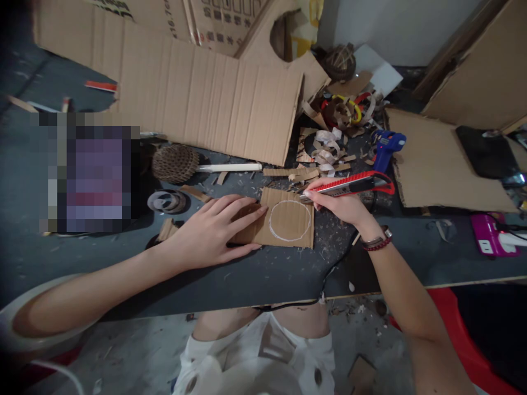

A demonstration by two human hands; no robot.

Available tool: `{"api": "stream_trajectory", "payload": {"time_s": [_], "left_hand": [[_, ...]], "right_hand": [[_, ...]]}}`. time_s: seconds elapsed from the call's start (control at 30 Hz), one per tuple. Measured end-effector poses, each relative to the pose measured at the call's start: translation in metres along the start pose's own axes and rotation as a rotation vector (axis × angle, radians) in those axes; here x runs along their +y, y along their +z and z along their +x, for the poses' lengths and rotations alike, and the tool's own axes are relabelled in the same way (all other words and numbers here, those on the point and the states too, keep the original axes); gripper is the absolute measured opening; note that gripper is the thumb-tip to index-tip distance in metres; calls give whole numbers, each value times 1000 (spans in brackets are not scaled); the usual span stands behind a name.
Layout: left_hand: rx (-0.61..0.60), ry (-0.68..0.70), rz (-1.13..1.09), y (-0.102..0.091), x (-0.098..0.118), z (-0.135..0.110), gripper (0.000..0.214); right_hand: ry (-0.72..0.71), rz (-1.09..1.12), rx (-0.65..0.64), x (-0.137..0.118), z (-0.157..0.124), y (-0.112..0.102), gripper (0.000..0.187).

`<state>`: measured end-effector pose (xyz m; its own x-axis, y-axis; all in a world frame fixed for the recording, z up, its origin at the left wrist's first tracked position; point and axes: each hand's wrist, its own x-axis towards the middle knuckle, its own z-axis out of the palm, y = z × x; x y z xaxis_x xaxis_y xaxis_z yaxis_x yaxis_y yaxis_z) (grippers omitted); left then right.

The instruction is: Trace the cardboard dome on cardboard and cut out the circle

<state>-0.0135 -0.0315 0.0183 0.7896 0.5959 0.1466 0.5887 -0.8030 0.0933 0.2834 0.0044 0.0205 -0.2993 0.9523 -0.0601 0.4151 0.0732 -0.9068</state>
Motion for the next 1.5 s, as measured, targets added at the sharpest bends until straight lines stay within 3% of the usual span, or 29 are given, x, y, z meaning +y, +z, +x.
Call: {"api": "stream_trajectory", "payload": {"time_s": [0.43, 0.73, 1.2, 1.5], "left_hand": [[-9, -4, -1, 0, 0, 0, 64], [-11, -3, 7, -1, 1, 1, 64], [1, 2, 11, 0, 0, 1, 64], [3, -2, -6, 0, 0, 1, 64]], "right_hand": [[-3, -15, 5, 1, 0, 0, 18], [-164, -342, -28, -22, -11, 3, 13], [-3, -72, -6, -9, -5, 2, 16], [-7, 8, 9, -4, -2, 1, 15]]}}
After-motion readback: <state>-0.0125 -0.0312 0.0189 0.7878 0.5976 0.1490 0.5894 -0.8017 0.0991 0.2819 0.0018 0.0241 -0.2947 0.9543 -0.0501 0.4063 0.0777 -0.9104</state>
